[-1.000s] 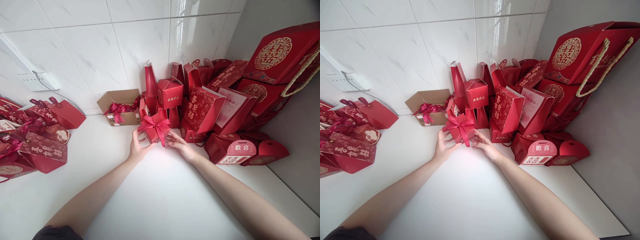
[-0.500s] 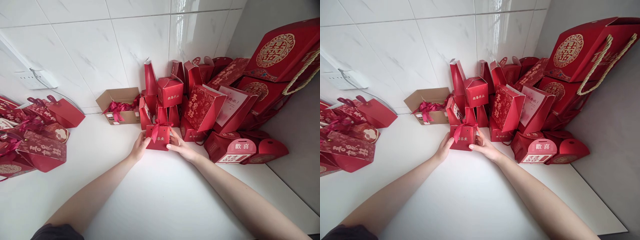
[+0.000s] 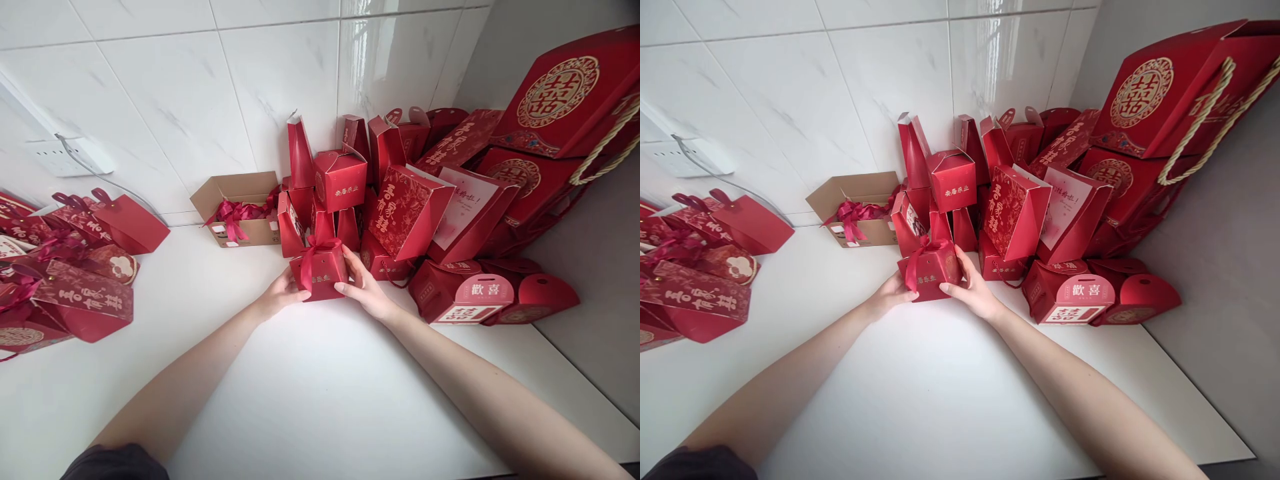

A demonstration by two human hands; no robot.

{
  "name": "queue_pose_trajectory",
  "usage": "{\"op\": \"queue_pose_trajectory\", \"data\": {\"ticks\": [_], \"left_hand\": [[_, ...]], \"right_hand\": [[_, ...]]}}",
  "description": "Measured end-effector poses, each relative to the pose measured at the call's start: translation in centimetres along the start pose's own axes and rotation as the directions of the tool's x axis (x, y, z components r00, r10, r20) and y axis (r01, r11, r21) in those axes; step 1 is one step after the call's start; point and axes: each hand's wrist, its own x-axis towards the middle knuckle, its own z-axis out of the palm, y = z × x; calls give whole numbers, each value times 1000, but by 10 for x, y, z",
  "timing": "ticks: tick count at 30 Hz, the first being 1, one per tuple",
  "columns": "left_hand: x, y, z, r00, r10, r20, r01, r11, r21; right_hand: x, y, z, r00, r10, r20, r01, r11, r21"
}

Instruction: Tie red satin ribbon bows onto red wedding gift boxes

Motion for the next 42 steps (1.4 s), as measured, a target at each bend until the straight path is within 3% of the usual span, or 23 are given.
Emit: {"op": "queue_pose_trajectory", "data": {"ticks": [4, 10, 13, 17, 20, 26, 29, 31, 32, 33, 35, 37, 42], "left_hand": [[-1, 0, -12, 981, -187, 49, 192, 968, -158], [1, -3, -19, 972, -234, -3, 225, 937, -268], [1, 1, -15, 980, -198, 34, 199, 937, -289], [-3, 3, -12, 981, -81, 175, 117, 972, -204], [-9, 6, -11, 969, -119, 215, 140, 986, -86], [-29, 38, -13, 992, -84, 92, 69, 985, 158], [-47, 62, -32, 996, -48, -74, 66, 963, 260], [-61, 76, -54, 974, 11, -225, 60, 951, 304], [-68, 82, -67, 951, 47, -306, 57, 945, 322], [-74, 86, -80, 896, 97, -433, 70, 933, 353], [-85, 90, -107, 824, 149, -546, 82, 923, 375], [-93, 89, -132, 618, 256, -743, 122, 903, 412], [-98, 75, -183, 355, 359, -863, 221, 865, 451]], "right_hand": [[-8, -1, 11, 993, -74, -97, 61, 990, -131], [-12, -7, 15, 983, -177, -53, 161, 963, -216], [-11, -7, 15, 985, -163, -55, 153, 976, -154], [-9, -4, 13, 992, -125, -26, 124, 991, -44], [-9, -3, 11, 998, -67, 12, 68, 996, -60], [-7, 15, 12, 993, 104, 50, -97, 988, -123], [-6, 25, 10, 981, 154, 117, -134, 978, -162], [-7, 27, 9, 974, 169, 147, -139, 970, -198], [-8, 26, 9, 972, 173, 157, -137, 966, -219], [-9, 25, 9, 970, 178, 165, -136, 961, -241], [-11, 20, 10, 966, 190, 175, -135, 950, -283], [-12, 16, 12, 964, 199, 178, -136, 940, -314], [-13, 13, 14, 962, 206, 180, -134, 928, -347]]}}
